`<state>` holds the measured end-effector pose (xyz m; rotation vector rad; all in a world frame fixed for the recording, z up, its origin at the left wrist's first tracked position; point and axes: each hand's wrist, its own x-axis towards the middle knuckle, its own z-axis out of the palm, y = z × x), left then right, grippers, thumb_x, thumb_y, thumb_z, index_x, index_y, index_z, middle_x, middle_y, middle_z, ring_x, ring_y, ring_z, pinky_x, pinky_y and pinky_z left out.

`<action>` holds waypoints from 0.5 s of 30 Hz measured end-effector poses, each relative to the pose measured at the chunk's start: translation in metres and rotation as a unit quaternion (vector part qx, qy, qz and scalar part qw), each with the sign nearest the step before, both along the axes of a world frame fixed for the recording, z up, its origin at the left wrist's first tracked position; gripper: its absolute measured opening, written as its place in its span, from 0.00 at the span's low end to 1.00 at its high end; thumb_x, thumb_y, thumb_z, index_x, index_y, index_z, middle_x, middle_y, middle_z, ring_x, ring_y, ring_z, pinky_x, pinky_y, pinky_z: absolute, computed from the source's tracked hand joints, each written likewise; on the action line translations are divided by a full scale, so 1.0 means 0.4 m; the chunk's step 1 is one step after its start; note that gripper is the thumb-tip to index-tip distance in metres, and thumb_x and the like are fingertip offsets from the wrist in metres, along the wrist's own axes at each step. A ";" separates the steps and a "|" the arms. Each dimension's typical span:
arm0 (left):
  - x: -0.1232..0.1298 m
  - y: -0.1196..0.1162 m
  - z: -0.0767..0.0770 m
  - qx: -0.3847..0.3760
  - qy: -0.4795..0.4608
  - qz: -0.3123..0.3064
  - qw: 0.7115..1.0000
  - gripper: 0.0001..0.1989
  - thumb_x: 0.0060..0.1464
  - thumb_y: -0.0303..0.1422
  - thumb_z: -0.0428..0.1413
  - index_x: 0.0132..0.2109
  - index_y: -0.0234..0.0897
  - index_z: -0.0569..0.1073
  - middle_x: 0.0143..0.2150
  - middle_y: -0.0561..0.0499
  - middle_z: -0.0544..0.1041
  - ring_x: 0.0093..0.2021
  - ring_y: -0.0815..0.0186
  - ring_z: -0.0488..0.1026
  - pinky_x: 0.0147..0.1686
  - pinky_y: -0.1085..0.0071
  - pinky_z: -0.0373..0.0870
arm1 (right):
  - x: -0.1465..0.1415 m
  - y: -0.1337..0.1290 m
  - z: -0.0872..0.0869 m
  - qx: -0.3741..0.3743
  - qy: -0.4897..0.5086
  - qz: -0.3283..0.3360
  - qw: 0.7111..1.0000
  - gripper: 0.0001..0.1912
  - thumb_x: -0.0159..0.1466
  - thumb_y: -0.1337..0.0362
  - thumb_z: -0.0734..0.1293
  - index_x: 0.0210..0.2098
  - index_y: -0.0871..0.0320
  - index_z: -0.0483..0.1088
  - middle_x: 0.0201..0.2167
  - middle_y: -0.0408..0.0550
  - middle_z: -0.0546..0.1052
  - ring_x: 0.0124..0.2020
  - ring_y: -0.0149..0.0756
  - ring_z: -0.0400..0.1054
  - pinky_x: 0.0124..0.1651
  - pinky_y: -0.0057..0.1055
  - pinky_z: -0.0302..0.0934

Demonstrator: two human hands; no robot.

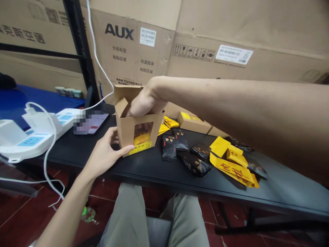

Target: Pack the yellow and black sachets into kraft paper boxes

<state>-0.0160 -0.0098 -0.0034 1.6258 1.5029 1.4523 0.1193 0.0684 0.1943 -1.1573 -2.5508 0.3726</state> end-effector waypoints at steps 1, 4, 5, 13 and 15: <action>0.001 -0.001 0.002 -0.001 0.003 0.001 1.000 0.34 0.46 0.51 0.71 0.56 0.43 0.71 0.56 0.44 0.82 0.56 0.49 0.81 0.58 0.51 0.77 | 0.000 0.005 -0.006 -0.015 0.005 -0.010 1.000 0.25 0.67 0.53 0.65 0.22 0.67 0.70 0.31 0.34 0.80 0.45 0.31 0.81 0.40 0.23 0.65; 0.002 -0.002 0.005 -0.004 0.009 0.001 1.000 0.34 0.45 0.51 0.71 0.55 0.43 0.72 0.56 0.44 0.83 0.56 0.48 0.80 0.59 0.50 0.76 | 0.004 0.013 -0.018 -0.072 0.000 -0.039 0.997 0.20 0.67 0.56 0.67 0.24 0.66 0.72 0.33 0.36 0.82 0.47 0.34 0.81 0.43 0.27 0.68; 0.002 -0.001 0.005 -0.004 0.009 0.002 1.000 0.35 0.45 0.51 0.71 0.56 0.43 0.72 0.56 0.44 0.82 0.57 0.48 0.80 0.59 0.50 0.76 | 0.005 0.012 -0.022 -0.097 -0.018 -0.045 0.994 0.19 0.66 0.58 0.68 0.25 0.66 0.72 0.34 0.38 0.83 0.47 0.35 0.81 0.45 0.28 0.70; -0.003 0.001 -0.002 -0.005 0.007 -0.007 1.000 0.35 0.46 0.51 0.71 0.57 0.43 0.71 0.58 0.43 0.81 0.58 0.50 0.80 0.60 0.52 0.76 | 0.000 -0.020 -0.056 -0.152 -0.101 -0.036 0.982 0.21 0.68 0.61 0.64 0.23 0.71 0.67 0.25 0.35 0.78 0.44 0.32 0.79 0.43 0.25 0.68; -0.004 0.000 -0.002 -0.003 0.007 -0.007 1.000 0.35 0.47 0.51 0.71 0.57 0.43 0.71 0.57 0.43 0.81 0.57 0.50 0.80 0.60 0.52 0.76 | 0.004 -0.022 -0.054 -0.100 -0.103 -0.009 0.990 0.25 0.69 0.58 0.62 0.21 0.70 0.64 0.25 0.35 0.77 0.42 0.33 0.79 0.41 0.26 0.67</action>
